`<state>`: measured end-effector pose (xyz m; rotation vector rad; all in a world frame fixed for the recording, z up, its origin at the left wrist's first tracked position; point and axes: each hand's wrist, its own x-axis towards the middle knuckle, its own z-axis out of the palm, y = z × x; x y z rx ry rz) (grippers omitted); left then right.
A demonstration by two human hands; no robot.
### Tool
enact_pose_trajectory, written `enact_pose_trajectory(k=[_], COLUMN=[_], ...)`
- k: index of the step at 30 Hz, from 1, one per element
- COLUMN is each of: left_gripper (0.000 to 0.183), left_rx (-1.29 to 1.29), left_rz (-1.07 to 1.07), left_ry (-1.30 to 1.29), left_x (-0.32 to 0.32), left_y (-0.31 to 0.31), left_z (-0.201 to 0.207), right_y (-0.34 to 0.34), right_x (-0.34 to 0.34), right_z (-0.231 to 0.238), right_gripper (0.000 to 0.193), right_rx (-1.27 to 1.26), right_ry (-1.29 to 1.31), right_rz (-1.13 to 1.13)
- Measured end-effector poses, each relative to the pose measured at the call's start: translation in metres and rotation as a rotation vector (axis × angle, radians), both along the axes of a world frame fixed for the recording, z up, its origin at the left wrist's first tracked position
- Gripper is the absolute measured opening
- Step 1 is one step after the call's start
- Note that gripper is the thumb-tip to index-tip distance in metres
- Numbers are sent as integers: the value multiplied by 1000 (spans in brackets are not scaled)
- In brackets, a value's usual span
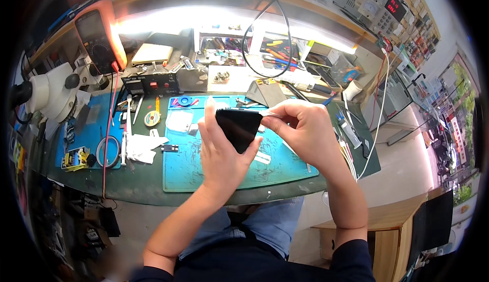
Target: The person disassembles a smartphone by prying open the casing and removing the back cover. They then use a screwdriver and tweezers to remove screws and disconnect internal components, including the battery and camera module, placing them on the workbench.
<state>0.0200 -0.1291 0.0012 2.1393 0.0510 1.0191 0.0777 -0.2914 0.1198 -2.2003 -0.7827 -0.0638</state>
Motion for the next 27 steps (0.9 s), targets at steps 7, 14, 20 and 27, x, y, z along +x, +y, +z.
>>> enact_pose_trajectory(k=[7, 14, 20, 27], left_gripper=[90, 92, 100, 98], left_rx=[-53, 259, 381, 380], left_rz=[-373, -648, -677, -672], left_ry=[488, 973, 996, 910], left_x=[5, -8, -12, -13], left_y=[103, 97, 86, 85], left_z=[38, 57, 45, 34], right_y=[-65, -78, -63, -45], right_x=[44, 25, 23, 1], right_z=[-26, -77, -80, -99], right_gripper=[25, 63, 73, 68], right_rx=[-61, -607, 372, 509], right_ry=[-208, -13, 571, 658], right_rz=[-228, -242, -102, 2])
